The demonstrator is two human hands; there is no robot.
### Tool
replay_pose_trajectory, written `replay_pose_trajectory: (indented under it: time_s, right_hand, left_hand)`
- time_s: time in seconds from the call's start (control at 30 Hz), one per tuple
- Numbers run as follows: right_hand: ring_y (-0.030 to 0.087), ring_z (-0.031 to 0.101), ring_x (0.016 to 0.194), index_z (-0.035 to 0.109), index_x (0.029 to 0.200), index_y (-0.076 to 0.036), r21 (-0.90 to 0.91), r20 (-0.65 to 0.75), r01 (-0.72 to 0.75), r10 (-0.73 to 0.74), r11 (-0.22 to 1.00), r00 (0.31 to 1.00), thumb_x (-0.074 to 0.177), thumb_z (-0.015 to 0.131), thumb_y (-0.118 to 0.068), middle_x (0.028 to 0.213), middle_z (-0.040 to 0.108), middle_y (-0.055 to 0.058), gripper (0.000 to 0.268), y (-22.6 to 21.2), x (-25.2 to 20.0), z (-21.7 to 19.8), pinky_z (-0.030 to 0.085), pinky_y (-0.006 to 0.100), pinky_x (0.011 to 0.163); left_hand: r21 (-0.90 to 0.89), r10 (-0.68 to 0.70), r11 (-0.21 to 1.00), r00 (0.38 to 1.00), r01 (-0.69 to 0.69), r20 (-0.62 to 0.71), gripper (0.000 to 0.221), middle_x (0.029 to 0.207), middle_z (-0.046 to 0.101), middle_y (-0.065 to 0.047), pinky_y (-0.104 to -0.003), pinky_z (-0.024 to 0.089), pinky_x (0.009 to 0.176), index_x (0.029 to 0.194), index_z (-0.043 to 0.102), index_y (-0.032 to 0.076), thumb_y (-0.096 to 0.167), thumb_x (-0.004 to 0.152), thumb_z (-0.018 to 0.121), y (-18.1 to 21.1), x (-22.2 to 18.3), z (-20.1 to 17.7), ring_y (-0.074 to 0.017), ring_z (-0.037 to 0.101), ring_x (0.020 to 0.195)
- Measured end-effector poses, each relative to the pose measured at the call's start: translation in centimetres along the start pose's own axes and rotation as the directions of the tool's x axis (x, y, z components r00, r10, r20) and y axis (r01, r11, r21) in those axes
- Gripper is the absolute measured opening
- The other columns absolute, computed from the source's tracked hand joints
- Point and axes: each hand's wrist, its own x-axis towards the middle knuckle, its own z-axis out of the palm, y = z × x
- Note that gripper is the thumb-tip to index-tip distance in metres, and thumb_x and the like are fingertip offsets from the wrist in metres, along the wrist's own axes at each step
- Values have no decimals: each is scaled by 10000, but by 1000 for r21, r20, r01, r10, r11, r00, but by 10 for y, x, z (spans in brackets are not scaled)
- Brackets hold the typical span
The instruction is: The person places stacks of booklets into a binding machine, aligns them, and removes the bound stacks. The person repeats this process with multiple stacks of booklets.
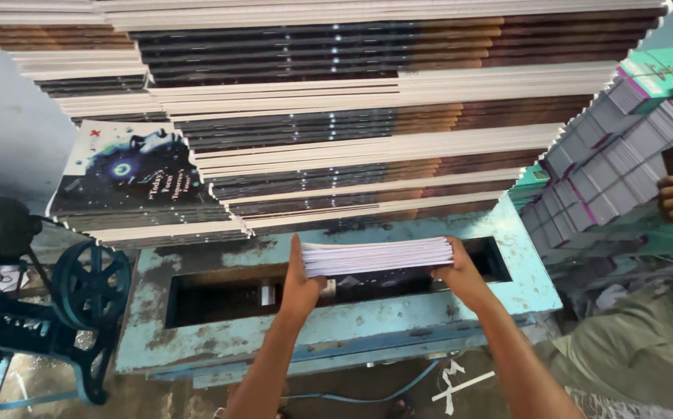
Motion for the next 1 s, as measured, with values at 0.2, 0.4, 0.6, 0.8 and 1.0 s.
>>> replay_pose_trajectory:
  time_s: [0.2, 0.4, 0.6, 0.8, 1.0]
  right_hand:
    - [122, 605, 1032, 536, 1350, -75, -128, -59, 178, -187, 976, 981, 651, 586, 167, 1117, 639, 22, 741, 1, 15, -7, 494, 255, 876]
    - [284, 632, 949, 540, 1417, -70, -289, -236, -132, 63, 948, 970, 773, 616, 134, 1122, 635, 151, 680, -10, 8, -43, 527, 374, 792]
    - [305, 500, 1347, 382, 1536, -60, -476, -80, 240, -314, 846, 946, 698, 611, 141, 1444, 516, 200, 892, -15, -5, -58, 403, 368, 1091]
    - [384, 420, 1414, 333, 1542, 1, -587, -82, 305, -429, 750, 900, 687, 599, 146, 1490, 444, 252, 907, -2, -4, -49, 331, 396, 1166]
    - [392, 505, 1285, 408, 1416, 22, -559, -73, 359, -476, 747, 877, 753, 604, 125, 1337, 498, 243, 699, 3, -2, -16, 387, 402, 1116]
  left_hand:
    - [251, 330, 908, 942, -336, 66, 1020, 1658, 334, -222, -312, 378, 1100, 1642, 109, 96, -185, 770, 555, -3, -4, 5, -284, 438, 1412]
    - [548, 1, 829, 980, -111, 197, 1151, 1544, 334, -231, -381, 328, 1188, 1595, 5, -5, 151, 766, 788, 59, -11, 42, -368, 383, 1428]
    - [821, 294, 230, 842, -522, 453, 1142, 1570, 366, -238, -564, 172, 1239, 1568, 241, -47, 413, 714, 844, 114, -24, 120, -359, 305, 1489]
    - [843, 392, 94, 798, -529, 457, 933, 1279, 575, -180, -574, 306, 1165, 1464, 456, -75, 390, 747, 830, 78, -3, 152, -351, 515, 1247]
    - [866, 296, 40, 834, -498, 466, 501, 1076, 609, -162, -519, 401, 997, 1146, 590, 28, 337, 810, 797, 55, -1, 126, -339, 564, 1067]
